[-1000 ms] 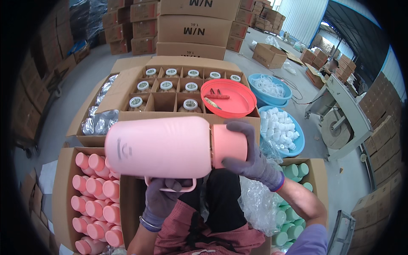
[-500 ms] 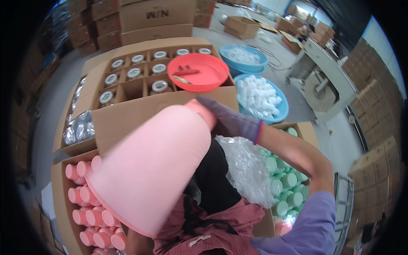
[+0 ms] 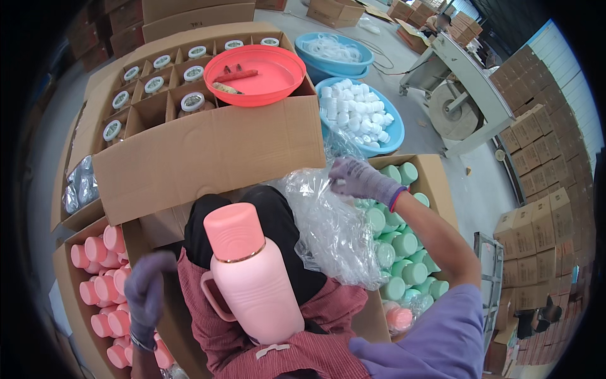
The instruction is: The person assembles pink and green thermos flasks by inserting inner liners, attaching lids, and wrapping each unit in plastic. The person handles the components one at a time, places the finished units into a cardboard box, and repeats the process.
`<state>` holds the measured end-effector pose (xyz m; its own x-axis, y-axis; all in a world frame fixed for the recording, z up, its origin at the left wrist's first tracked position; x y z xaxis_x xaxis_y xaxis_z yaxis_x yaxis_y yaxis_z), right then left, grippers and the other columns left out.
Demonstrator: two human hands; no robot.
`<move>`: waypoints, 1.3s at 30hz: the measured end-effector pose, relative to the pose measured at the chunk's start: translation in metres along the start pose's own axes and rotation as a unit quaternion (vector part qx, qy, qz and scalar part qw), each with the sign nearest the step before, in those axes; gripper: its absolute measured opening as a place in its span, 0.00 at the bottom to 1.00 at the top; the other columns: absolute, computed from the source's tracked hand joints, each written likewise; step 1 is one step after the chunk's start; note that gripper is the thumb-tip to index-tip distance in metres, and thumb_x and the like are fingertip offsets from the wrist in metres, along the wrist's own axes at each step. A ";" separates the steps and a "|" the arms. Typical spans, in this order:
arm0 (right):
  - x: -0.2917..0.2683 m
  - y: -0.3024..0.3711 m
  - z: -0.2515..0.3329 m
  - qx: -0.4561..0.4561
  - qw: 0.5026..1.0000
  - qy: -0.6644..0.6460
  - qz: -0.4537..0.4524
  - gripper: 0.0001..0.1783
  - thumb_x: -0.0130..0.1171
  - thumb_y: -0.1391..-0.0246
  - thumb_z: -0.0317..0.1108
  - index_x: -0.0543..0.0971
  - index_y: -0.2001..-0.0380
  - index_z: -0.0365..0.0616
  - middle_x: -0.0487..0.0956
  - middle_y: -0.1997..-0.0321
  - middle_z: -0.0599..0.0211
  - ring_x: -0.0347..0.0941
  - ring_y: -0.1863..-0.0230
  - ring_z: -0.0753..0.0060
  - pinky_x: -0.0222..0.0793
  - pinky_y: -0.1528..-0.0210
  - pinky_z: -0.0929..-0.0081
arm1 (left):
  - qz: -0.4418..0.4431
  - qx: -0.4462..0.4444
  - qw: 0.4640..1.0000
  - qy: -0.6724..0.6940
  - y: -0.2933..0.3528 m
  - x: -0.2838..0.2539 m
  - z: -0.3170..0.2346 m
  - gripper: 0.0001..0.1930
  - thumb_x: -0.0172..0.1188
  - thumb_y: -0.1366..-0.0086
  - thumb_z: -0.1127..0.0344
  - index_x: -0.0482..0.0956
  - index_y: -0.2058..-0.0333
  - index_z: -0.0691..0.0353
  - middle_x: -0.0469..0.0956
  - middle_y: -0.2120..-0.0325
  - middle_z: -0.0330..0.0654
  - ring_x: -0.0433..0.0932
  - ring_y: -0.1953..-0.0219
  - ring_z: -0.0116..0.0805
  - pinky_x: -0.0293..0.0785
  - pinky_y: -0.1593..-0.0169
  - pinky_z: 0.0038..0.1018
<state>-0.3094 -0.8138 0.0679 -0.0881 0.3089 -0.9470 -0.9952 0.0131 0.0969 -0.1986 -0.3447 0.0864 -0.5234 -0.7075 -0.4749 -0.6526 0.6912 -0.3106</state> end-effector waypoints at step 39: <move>-0.058 -0.012 0.102 0.030 0.969 -0.111 -0.218 0.10 0.60 0.46 0.33 0.73 0.72 0.37 0.72 0.80 0.58 0.73 0.81 0.63 0.66 0.73 0.66 | -0.065 0.241 0.920 -0.304 -0.185 -0.015 -0.083 0.44 0.69 0.47 0.63 0.57 0.33 0.61 0.63 0.39 0.54 0.64 0.37 0.50 0.60 0.34 0.42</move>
<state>-0.2877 -0.7352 0.1528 0.3580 0.4579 -0.8137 -0.9310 0.2417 -0.2736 -0.1156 -0.4744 0.2191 0.0395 -0.6768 -0.7351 -0.2935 0.6954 -0.6560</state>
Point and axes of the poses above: each hand's wrist, its own y-axis away from the middle knuckle, its own x-axis out of the palm, z = x × y, the point moved 2 cm from there along -y, towards the middle knuckle
